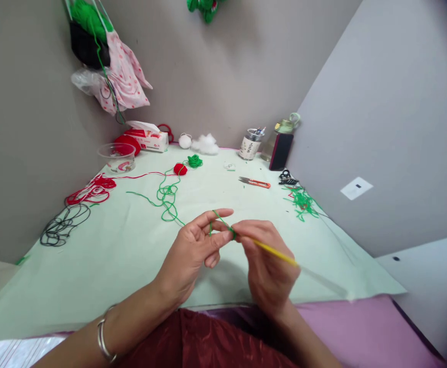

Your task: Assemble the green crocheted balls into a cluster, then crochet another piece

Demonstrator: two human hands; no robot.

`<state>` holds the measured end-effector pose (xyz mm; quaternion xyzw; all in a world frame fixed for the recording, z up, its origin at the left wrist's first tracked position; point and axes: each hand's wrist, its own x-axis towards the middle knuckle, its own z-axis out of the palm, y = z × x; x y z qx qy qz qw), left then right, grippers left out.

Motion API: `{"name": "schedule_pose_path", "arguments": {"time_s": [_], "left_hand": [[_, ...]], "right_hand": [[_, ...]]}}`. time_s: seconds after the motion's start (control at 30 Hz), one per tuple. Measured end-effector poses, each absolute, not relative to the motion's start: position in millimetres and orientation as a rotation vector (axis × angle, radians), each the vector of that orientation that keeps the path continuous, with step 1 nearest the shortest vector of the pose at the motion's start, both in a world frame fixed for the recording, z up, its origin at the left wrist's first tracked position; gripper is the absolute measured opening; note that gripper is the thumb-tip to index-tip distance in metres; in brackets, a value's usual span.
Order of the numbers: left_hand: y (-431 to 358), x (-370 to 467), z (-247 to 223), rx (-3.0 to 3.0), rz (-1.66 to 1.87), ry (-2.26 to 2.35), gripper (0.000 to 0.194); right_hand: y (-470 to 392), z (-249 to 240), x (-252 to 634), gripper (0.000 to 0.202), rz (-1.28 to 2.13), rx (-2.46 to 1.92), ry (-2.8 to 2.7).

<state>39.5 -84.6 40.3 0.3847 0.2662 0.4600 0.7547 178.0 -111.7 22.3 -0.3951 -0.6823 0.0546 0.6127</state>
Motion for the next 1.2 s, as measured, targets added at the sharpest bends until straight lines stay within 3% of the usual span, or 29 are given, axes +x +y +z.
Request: {"name": "schedule_pose_path", "arguments": {"time_s": [0.13, 0.3, 0.6, 0.7, 0.9, 1.2], "left_hand": [[-81, 38, 39, 0.699, 0.912, 0.536, 0.034], [-77, 35, 36, 0.733, 0.974, 0.536, 0.021], [-78, 31, 41, 0.911, 0.902, 0.563, 0.033], [-79, 31, 42, 0.889, 0.938, 0.572, 0.032], [-82, 36, 39, 0.799, 0.93, 0.572, 0.04], [-82, 35, 41, 0.772, 0.924, 0.548, 0.029]], "right_hand": [[-111, 20, 182, 0.032, -0.039, -0.936, -1.638], [-105, 29, 185, 0.024, 0.484, -0.865, -1.307], [-104, 27, 190, 0.024, 0.762, -0.81, -1.275], [-108, 26, 192, 0.027, 0.614, -0.878, -1.37], [-115, 17, 188, 0.034, -0.064, -0.913, -1.751], [-106, 25, 186, 0.021, 0.645, -0.826, -1.273]]}}
